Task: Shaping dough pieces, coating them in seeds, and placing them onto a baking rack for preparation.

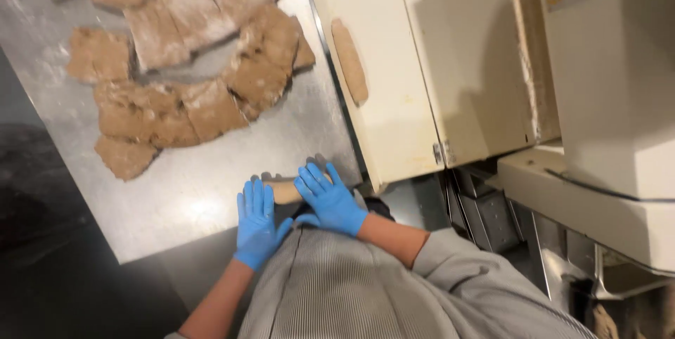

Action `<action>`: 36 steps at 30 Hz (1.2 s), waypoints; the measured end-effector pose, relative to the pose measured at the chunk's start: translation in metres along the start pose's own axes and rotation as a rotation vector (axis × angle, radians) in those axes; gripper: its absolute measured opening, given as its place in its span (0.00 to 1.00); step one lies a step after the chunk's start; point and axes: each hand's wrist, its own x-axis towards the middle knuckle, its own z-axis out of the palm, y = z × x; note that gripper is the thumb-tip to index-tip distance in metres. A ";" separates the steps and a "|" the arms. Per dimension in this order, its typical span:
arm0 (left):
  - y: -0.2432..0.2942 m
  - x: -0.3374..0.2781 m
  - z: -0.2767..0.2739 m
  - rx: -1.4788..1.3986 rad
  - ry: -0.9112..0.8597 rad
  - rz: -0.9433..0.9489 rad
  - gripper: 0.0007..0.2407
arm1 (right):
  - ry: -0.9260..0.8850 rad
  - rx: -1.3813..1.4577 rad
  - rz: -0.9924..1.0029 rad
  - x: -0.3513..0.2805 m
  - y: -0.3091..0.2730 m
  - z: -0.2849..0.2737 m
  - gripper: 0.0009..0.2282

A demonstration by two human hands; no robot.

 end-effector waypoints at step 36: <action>0.079 0.141 -0.008 -0.926 -0.850 -0.415 0.23 | 0.653 0.166 0.952 -0.323 0.011 -0.084 0.26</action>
